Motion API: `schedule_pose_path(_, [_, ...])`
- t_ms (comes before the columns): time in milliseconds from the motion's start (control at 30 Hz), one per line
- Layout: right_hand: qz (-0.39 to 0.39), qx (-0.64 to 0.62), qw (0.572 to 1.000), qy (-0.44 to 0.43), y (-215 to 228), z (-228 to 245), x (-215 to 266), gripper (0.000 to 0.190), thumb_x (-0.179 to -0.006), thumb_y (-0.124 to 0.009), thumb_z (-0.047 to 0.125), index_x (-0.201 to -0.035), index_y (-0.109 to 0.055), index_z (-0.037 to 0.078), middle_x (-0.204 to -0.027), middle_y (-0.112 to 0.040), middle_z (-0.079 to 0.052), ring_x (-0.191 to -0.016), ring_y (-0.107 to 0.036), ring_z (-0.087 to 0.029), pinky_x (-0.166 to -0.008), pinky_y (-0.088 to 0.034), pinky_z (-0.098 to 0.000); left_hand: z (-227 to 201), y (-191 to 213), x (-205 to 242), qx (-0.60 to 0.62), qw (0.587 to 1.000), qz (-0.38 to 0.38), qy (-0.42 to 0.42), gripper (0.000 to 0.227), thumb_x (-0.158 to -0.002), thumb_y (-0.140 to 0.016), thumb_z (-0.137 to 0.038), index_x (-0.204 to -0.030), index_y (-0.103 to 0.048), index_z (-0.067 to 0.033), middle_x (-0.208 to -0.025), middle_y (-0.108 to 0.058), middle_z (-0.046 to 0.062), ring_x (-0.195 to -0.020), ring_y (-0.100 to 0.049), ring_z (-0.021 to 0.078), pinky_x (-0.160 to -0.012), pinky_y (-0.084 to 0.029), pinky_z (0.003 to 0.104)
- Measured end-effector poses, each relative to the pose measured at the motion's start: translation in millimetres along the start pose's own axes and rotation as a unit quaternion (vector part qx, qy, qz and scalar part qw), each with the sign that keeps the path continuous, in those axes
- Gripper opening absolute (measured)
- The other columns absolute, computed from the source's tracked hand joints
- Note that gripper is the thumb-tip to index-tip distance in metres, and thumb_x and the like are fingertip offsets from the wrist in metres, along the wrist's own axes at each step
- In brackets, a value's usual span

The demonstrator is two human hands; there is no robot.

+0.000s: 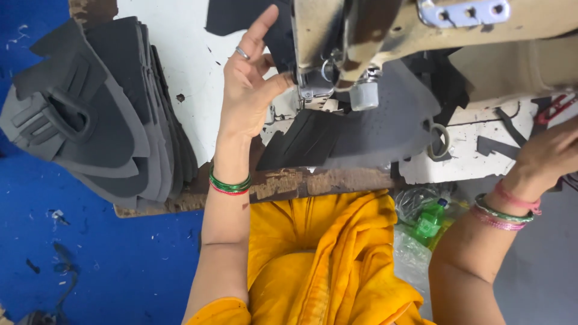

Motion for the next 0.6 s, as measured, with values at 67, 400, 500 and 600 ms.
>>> schedule_pose_path(67, [-0.043, -0.008, 0.994, 0.102, 1, 103, 28, 0.030, -0.117, -0.038, 0.014, -0.125, -0.056, -0.010, -0.120, -0.064, -0.019, -0.101, -0.047, -0.028, -0.093, -0.044, -0.0368, 3, -1, 8, -0.020, 0.999, -0.021, -0.026, 0.077, -0.091, -0.074, 0.018, -0.159, -0.044, -0.0035, -0.135, -0.062, 0.005, -0.101, -0.063, 0.0116, -0.088, -0.057, 0.026])
schedule_pose_path(400, [0.364, -0.221, 0.894, 0.139, -47, 284, 238, 0.069, -0.086, -0.065, 0.007, -0.149, -0.040, -0.008, -0.143, -0.053, -0.027, -0.135, -0.051, -0.035, -0.114, -0.040, -0.0428, 63, -63, 159, -0.196, 0.966, -0.119, 0.118, 0.031, -0.086, -0.074, 0.003, -0.115, -0.065, -0.0006, -0.102, -0.069, 0.003, -0.091, -0.066, 0.0122, -0.083, -0.055, 0.028])
schedule_pose_path(500, [0.444, -0.213, 0.870, 0.027, -34, 320, 203, 0.051, -0.089, -0.066, 0.008, -0.137, -0.053, -0.001, -0.120, -0.067, -0.018, -0.112, -0.066, -0.029, -0.098, -0.050, -0.0392, 54, -73, 190, -0.011, 0.970, 0.074, 0.232, 0.033, -0.084, -0.069, 0.002, -0.115, -0.062, -0.0027, -0.103, -0.069, 0.002, -0.093, -0.067, 0.0118, -0.085, -0.056, 0.029])
schedule_pose_path(600, [0.452, -0.116, 0.883, 0.049, -18, 329, 163, 0.038, -0.090, -0.066, 0.005, -0.128, -0.063, 0.004, -0.104, -0.074, -0.014, -0.095, -0.073, -0.031, -0.084, -0.057, -0.0389, 31, -63, 199, 0.087, 0.916, 0.280, 0.272, 0.023, -0.082, -0.059, 0.004, -0.103, -0.067, -0.0016, -0.109, -0.071, 0.005, -0.103, -0.067, 0.0140, -0.097, -0.053, 0.031])
Point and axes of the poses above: each hand's wrist, its own x-axis away from the middle knuckle, its own y-axis out of the back of the hand, z = x × y, the point moved 2 cm from there along -x, towards the middle knuckle
